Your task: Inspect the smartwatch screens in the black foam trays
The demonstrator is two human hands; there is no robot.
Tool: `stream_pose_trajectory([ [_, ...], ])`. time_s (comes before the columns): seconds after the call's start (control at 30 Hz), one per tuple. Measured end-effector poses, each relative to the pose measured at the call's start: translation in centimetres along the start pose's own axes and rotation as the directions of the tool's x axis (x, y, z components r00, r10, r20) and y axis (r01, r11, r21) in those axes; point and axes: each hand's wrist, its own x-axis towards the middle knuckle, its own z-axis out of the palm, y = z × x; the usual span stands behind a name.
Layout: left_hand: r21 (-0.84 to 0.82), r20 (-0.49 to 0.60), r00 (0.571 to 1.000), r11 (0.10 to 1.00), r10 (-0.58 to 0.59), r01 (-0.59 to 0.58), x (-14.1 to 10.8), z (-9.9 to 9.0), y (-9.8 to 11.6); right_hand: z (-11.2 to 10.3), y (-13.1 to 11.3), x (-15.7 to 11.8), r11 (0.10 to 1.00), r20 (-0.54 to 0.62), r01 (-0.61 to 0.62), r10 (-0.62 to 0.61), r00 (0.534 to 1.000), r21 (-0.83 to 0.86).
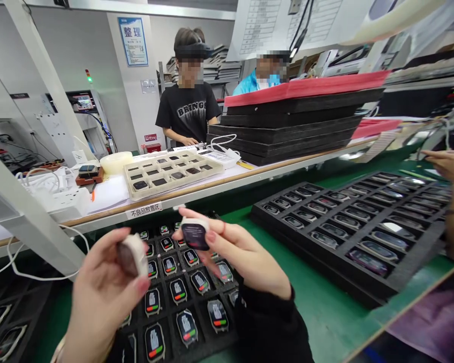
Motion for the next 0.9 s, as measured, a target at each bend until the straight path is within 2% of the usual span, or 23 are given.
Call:
stream_pose_trajectory([
  [0.1, -0.055, 0.057, 0.998, 0.998, -0.038, 0.041, 1.1, 2.0, -0.2, -0.4, 1.3, 2.3, 0.996, 0.023, -0.083, 0.082, 0.996, 0.019],
  [0.2, -0.073, 0.097, 0.994, 0.996, -0.048, 0.055, 1.8, 2.9, -0.6, -0.8, 2.3, 3.2, 0.991, 0.015, -0.113, 0.113, 0.994, 0.067],
  [0.4, -0.028, 0.086, 0.995, 0.999, -0.042, 0.045, 2.4, 2.9, -1.8, -1.1, 2.9, 3.6, 0.978, -0.027, -0.182, 0.186, 0.982, 0.103],
  [0.67, 0.039, 0.179, 0.982, 0.998, -0.064, 0.058, 2.5, 3.5, -2.4, -1.7, 2.8, 4.1, 0.989, 0.028, -0.145, 0.145, 0.989, 0.008],
  [0.8, 0.045, 0.174, 0.983, 0.997, -0.066, 0.059, 2.6, 3.6, -2.4, -2.0, 2.8, 4.2, 0.987, 0.027, -0.160, 0.161, 0.987, -0.022],
  [0.9, 0.038, 0.165, 0.984, 0.997, -0.071, 0.065, 2.7, 3.5, -2.3, -2.2, 3.2, 4.4, 0.988, -0.015, -0.154, 0.154, 0.988, -0.010],
])
